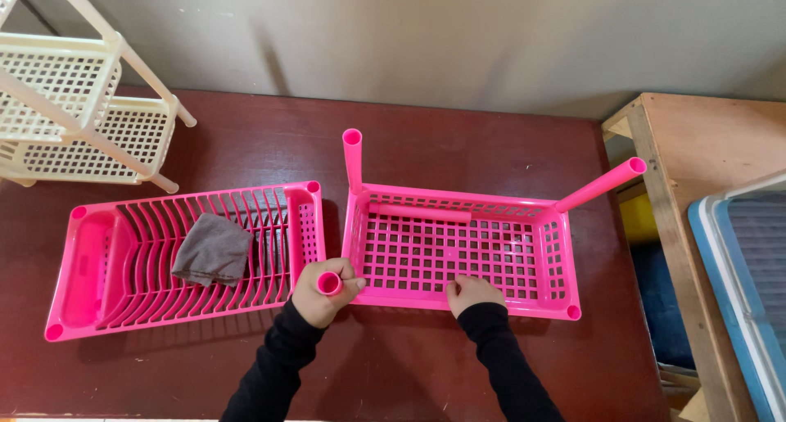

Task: The person wipes two pink plastic basket halves and their cylindrical legs with a gray cloth on a wooden table. After cleaning, the person inserts the legs into the basket base and begins assembling the structure.

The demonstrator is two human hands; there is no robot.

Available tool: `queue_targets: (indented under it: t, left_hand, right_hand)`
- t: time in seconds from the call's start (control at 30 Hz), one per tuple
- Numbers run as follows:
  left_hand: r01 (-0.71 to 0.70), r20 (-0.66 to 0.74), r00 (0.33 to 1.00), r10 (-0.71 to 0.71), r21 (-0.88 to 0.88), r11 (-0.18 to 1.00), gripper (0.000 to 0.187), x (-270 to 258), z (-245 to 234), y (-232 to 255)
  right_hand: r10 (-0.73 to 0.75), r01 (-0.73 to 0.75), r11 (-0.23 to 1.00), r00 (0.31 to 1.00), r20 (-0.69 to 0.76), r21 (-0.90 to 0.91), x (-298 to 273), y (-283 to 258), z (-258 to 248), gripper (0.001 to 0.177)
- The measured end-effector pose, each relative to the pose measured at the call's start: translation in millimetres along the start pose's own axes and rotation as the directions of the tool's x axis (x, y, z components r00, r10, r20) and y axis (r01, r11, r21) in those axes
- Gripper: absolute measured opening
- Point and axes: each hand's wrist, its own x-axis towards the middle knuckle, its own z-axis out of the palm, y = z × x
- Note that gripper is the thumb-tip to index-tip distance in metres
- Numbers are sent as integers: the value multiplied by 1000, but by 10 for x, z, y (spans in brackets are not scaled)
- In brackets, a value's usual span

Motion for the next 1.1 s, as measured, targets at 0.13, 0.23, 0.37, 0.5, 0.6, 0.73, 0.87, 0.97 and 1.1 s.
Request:
queue_targets:
  t: [0.13, 0.23, 0.37, 0.5, 0.6, 0.73, 0.87, 0.97, 1.1]
  left_hand:
    - [-67, -176, 981, 79, 77, 995, 22, -101, 171, 40]
    - [-209, -214, 949, 231, 120, 971, 33, -168, 205, 50]
    - [-198, -259, 925, 279, 301, 933, 33, -195, 197, -77]
    - [-221, -197, 931, 307, 367, 904, 20, -221, 168, -283]
    - [-80, -193, 968, 162, 374, 924, 14, -232, 139, -330]
    - [-76, -166, 973, 161, 430, 900, 13, -212, 137, -334]
    - [-29, -182, 975, 127, 465, 885, 16, -211, 161, -352]
    - [-42, -225, 961, 160, 454, 890, 18, -213, 213, -376]
    - [33, -266, 961, 82, 404, 914, 22, -219, 262, -428]
  right_hand:
    - [-26, -3, 990, 979, 200, 144, 167, 74, -17, 26]
    - [64, -92, 987, 976, 208, 132, 374, 70, -83, 26]
    - [-127, 130, 992, 967, -221, -2, 701, -35, -121, 41]
    - [-114, 102, 988, 988, -105, -120, 968, -103, -32, 69]
    - [-59, 54, 974, 998, -16, -218, 1117, -130, 9, 83]
    - [-39, 28, 975, 998, -43, -222, 1102, -127, 75, 82]
    - [-16, 4, 976, 999, -51, -218, 1015, -151, 114, 80]
    - [-38, 5, 976, 988, -150, -217, 962, -137, 116, 61]
    - [-39, 17, 981, 993, -108, -192, 892, -87, 129, 44]
